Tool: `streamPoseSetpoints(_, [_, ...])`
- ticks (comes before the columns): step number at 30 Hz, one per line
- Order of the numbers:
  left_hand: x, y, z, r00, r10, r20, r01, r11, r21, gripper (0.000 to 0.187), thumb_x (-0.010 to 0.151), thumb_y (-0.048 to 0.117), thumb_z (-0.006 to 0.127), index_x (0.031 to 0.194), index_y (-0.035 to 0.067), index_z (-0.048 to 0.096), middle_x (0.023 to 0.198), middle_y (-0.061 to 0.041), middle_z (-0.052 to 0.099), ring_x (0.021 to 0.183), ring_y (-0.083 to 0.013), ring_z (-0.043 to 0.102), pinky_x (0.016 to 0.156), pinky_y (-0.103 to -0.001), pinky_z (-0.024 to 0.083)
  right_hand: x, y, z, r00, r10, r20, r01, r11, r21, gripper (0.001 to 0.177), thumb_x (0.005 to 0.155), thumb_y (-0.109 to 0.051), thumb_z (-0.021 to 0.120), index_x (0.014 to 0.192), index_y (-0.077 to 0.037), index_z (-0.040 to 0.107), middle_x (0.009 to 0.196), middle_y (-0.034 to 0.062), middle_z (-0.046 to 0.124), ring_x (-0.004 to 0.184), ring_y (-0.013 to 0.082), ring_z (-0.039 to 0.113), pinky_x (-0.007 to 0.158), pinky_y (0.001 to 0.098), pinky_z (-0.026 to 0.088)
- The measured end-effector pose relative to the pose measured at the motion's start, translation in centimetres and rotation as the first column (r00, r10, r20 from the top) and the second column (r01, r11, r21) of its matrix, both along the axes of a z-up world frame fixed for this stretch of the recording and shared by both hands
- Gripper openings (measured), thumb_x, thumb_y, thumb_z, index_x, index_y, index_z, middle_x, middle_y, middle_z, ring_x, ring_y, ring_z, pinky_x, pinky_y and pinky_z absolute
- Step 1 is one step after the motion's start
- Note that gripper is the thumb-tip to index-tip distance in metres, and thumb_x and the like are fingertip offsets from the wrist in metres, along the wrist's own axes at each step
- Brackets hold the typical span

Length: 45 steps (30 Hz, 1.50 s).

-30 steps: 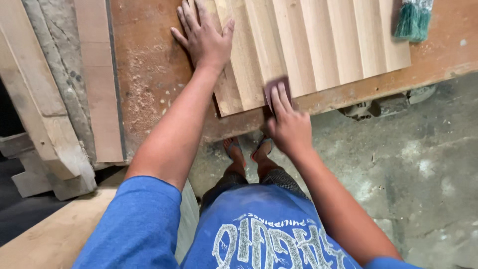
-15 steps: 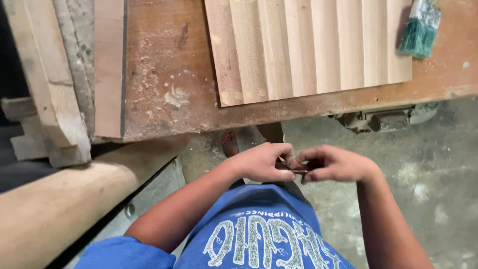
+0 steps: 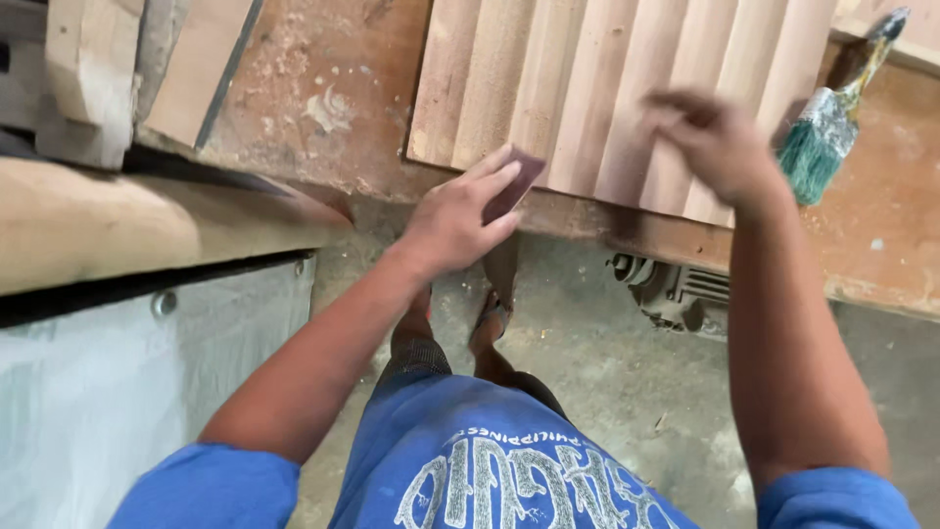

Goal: The person sands a light-colored wooden board with a sanding block, moving it back and forth along the grain. They briefly pause to brush away dust with a brush before resuming the sanding process.

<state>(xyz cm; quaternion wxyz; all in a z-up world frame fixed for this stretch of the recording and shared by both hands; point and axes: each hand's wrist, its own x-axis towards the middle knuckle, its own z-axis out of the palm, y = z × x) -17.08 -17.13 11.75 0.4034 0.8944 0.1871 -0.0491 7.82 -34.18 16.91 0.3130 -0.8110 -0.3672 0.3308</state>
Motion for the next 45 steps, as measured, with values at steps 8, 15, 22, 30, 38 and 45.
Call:
streamPoseSetpoints(8, [2.8, -8.2, -8.3, 0.982, 0.178, -0.061, -0.120, 0.840, 0.529, 0.078, 0.098, 0.050, 0.060, 0.159, 0.010, 0.034, 0.170, -0.002, 0.018, 0.080, -0.0324, 0.061, 0.052, -0.041, 0.055, 4.8, 0.8, -10.9, 0.871, -0.157, 0.466, 0.241, 0.962, -0.127, 0.075, 0.106, -0.049, 0.059, 0.164, -0.013, 0.029, 0.169, 0.0148, 0.016, 0.153, 0.0375, 0.014, 0.122, 0.0590, 0.013])
streamPoseSetpoints(15, [7.2, -7.0, -8.1, 0.956, 0.226, -0.188, -0.119, 0.882, 0.456, 0.075, 0.102, 0.051, 0.049, 0.161, 0.010, 0.026, 0.170, -0.005, 0.015, 0.094, -0.0373, 0.065, 0.062, -0.044, 0.059, 5.0, 0.4, -12.5, 0.828, -0.143, 0.542, 0.235, 0.966, -0.103, 0.085, 0.100, -0.063, 0.045, 0.167, -0.013, 0.031, 0.170, 0.0129, 0.014, 0.155, 0.0389, 0.006, 0.122, 0.0612, 0.004])
streamPoseSetpoints(22, [6.6, -7.9, -6.1, 0.941, 0.205, -0.269, -0.137, 0.958, 0.251, 0.069, 0.107, 0.040, 0.042, 0.162, 0.009, 0.015, 0.172, -0.008, 0.006, 0.056, -0.0190, 0.055, 0.046, -0.027, 0.043, 4.9, 0.8, -12.4, 0.823, -0.128, 0.554, 0.258, 0.952, -0.163, 0.083, 0.101, -0.060, 0.047, 0.167, -0.014, 0.028, 0.170, 0.0112, 0.012, 0.156, 0.0359, 0.007, 0.123, 0.0593, 0.005])
streamPoseSetpoints(30, [6.7, -8.2, -4.0, 0.932, 0.221, -0.288, -0.130, 0.944, 0.304, 0.068, 0.108, 0.038, 0.042, 0.163, 0.009, 0.012, 0.172, -0.007, 0.001, 0.050, -0.0110, 0.045, 0.044, -0.022, 0.036, 3.7, 1.0, -11.0, 0.829, -0.101, 0.549, 0.272, 0.932, -0.240, 0.081, 0.103, -0.061, 0.043, 0.167, -0.016, 0.023, 0.171, 0.0087, 0.009, 0.157, 0.0325, 0.004, 0.126, 0.0554, 0.004])
streamPoseSetpoints(38, [7.8, -8.0, -11.8, 0.970, 0.223, -0.097, -0.116, 0.775, 0.622, 0.076, 0.100, 0.047, 0.055, 0.161, 0.010, 0.029, 0.169, -0.004, 0.020, 0.063, -0.0263, 0.061, 0.048, -0.038, 0.049, 5.6, 0.5, -13.5, 0.781, -0.120, 0.613, 0.238, 0.964, -0.115, 0.080, 0.102, -0.058, 0.049, 0.165, -0.011, 0.033, 0.169, 0.0150, 0.020, 0.153, 0.0398, 0.012, 0.120, 0.0604, 0.009])
streamPoseSetpoints(45, [-0.5, -10.0, -2.3, 0.952, 0.124, -0.281, -0.022, 0.941, 0.338, 0.069, 0.100, 0.043, 0.044, 0.160, 0.014, 0.026, 0.167, -0.004, 0.027, 0.075, -0.0370, 0.070, 0.055, -0.048, 0.059, 3.6, 1.0, -10.5, 0.831, -0.105, 0.547, 0.259, 0.943, -0.211, 0.080, 0.105, -0.058, 0.046, 0.168, -0.014, 0.024, 0.171, 0.0093, 0.010, 0.156, 0.0309, 0.002, 0.125, 0.0542, 0.002])
